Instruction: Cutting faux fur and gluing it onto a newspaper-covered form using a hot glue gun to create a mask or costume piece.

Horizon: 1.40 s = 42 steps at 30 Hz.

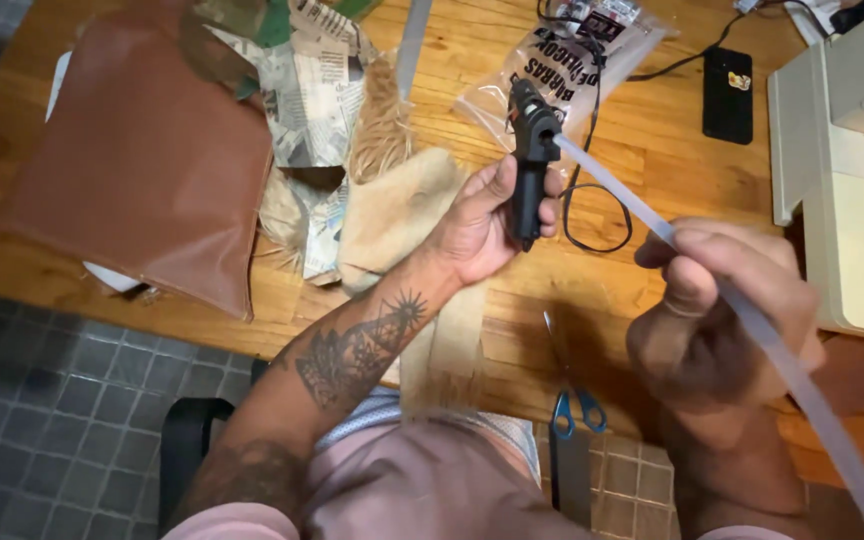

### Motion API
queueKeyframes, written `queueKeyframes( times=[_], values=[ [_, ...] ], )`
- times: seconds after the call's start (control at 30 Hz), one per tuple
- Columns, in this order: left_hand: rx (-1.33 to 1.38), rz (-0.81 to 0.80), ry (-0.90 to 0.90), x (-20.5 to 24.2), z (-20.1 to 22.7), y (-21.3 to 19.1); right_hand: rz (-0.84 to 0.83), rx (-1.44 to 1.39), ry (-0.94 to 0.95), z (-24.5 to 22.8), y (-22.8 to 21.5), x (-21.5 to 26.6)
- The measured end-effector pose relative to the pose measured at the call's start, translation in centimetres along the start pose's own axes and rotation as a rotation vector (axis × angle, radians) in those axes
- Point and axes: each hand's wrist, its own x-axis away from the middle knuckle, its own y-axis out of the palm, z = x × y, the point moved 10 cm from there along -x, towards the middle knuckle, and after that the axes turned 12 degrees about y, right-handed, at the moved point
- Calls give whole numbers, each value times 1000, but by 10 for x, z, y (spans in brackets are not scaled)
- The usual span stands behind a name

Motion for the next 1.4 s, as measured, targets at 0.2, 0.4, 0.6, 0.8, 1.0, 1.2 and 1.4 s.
queueKeyframes(
  times=[0.2, 0.4, 0.6, 0.8, 1.0, 1.2, 1.4],
  values=[
    [9, -12, 14, 0, 3, 8, -84, 182, 45, 15, 11, 7],
    [-96, 10, 70, -3, 7, 8, 3, 160, -9, 14, 15, 11],
    [-262, 98, 194, -1, 12, 10, 125, -55, 27, 41, 12, 24],
    [-346, 81, 278, 5, 9, 15, 302, -243, 275, 72, 1, 52],
    [-449, 56, 267, 5, 10, 24, 348, -292, 314, 89, -4, 68],
    [-513, -5, 203, 15, -5, 33, 364, -354, 455, 101, -2, 63],
    [-718, -89, 422, 27, -6, 37, 336, -684, 643, 160, 19, 91]
  ],
)
